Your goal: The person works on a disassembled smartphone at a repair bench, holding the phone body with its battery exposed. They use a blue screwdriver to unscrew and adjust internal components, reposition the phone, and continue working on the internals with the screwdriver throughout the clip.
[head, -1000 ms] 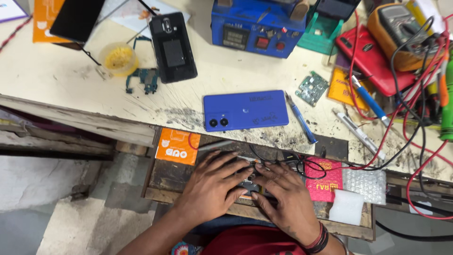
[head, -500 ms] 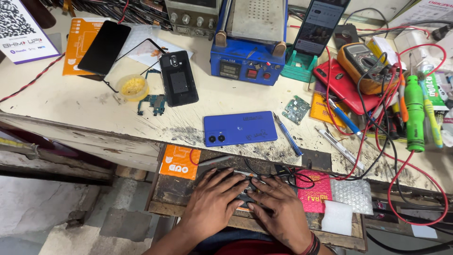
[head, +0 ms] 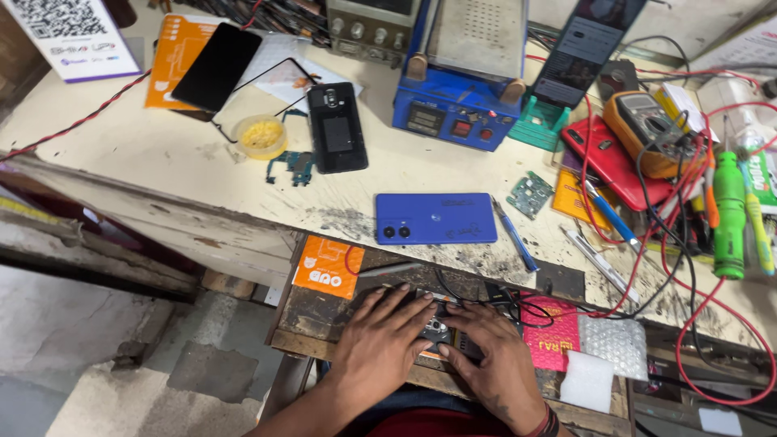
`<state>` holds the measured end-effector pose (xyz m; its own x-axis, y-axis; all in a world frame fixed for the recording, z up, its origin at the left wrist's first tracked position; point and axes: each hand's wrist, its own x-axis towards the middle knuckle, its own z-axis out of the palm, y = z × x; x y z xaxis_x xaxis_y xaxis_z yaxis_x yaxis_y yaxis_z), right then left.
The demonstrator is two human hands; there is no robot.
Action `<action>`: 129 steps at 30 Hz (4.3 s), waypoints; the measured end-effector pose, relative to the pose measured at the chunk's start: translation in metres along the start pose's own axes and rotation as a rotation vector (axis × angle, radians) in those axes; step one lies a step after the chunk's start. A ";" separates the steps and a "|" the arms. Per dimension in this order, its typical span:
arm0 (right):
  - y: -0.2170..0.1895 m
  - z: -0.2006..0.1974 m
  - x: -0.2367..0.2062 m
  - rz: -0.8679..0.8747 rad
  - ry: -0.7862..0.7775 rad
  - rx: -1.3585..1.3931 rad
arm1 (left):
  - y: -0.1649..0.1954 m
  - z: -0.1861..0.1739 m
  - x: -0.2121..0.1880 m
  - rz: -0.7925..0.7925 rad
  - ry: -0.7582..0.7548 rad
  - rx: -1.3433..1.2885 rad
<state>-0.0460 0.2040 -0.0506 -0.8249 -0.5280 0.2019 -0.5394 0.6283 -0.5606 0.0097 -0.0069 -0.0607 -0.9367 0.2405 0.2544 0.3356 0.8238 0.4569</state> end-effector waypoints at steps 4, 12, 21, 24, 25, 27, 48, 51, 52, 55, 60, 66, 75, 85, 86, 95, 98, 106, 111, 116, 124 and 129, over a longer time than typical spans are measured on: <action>-0.001 0.004 -0.001 -0.014 0.007 -0.044 | 0.000 0.008 -0.008 -0.014 0.022 0.032; -0.005 0.010 -0.003 -0.122 0.068 -0.117 | -0.005 0.006 -0.007 0.009 -0.046 0.066; -0.011 0.002 -0.004 -0.205 0.067 -0.252 | 0.001 0.008 0.000 0.005 -0.070 0.122; -0.010 -0.003 -0.003 -0.218 0.046 -0.280 | 0.002 0.008 0.003 0.021 -0.109 0.142; -0.010 -0.004 -0.003 -0.227 0.049 -0.282 | 0.002 0.008 0.003 0.026 -0.129 0.138; -0.008 -0.006 -0.003 -0.246 0.056 -0.290 | 0.002 0.009 0.005 0.042 -0.146 0.136; -0.003 -0.011 -0.009 -0.202 0.070 -0.254 | 0.008 0.006 0.008 0.068 -0.119 0.124; -0.001 -0.011 -0.008 -0.197 0.059 -0.230 | 0.008 0.005 0.008 0.062 -0.146 0.108; -0.001 -0.011 -0.008 -0.197 0.055 -0.231 | 0.008 0.005 0.008 0.065 -0.144 0.109; -0.001 -0.012 -0.009 -0.197 0.054 -0.234 | 0.008 0.006 0.009 0.065 -0.139 0.117; -0.003 -0.012 -0.009 -0.188 0.069 -0.237 | 0.009 0.006 0.010 0.052 -0.172 0.119; -0.007 -0.014 -0.008 -0.194 0.048 -0.240 | 0.012 0.003 0.013 0.023 -0.135 0.075; -0.004 -0.014 -0.008 -0.210 0.052 -0.264 | 0.011 0.007 0.009 0.029 -0.030 0.058; -0.002 -0.015 -0.010 -0.203 0.066 -0.243 | 0.014 0.013 0.003 0.075 0.179 0.114; -0.002 -0.015 -0.010 -0.208 0.067 -0.243 | 0.015 0.013 0.003 0.085 0.186 0.137; 0.002 -0.015 -0.011 -0.203 0.027 -0.224 | 0.011 0.015 -0.007 0.159 0.321 0.061; 0.004 -0.014 -0.010 -0.200 0.012 -0.231 | 0.010 0.017 -0.010 0.153 0.317 0.045; 0.006 -0.012 -0.008 -0.185 -0.031 -0.249 | 0.002 0.024 -0.010 0.154 0.223 0.050; 0.006 -0.010 -0.007 -0.184 -0.028 -0.259 | -0.003 0.033 -0.011 0.135 0.296 0.002; 0.008 -0.010 -0.007 -0.177 -0.042 -0.250 | -0.002 0.035 -0.007 -0.012 0.317 -0.050; 0.010 -0.010 -0.008 -0.176 -0.053 -0.250 | 0.001 0.018 0.003 -0.074 0.143 -0.121; 0.011 -0.010 -0.008 -0.175 -0.063 -0.274 | 0.004 0.015 0.006 -0.081 0.043 -0.089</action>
<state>-0.0469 0.2211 -0.0502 -0.7080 -0.6705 0.2216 -0.7047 0.6505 -0.2832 0.0037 0.0049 -0.0699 -0.9566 0.1509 0.2493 0.2683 0.7903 0.5509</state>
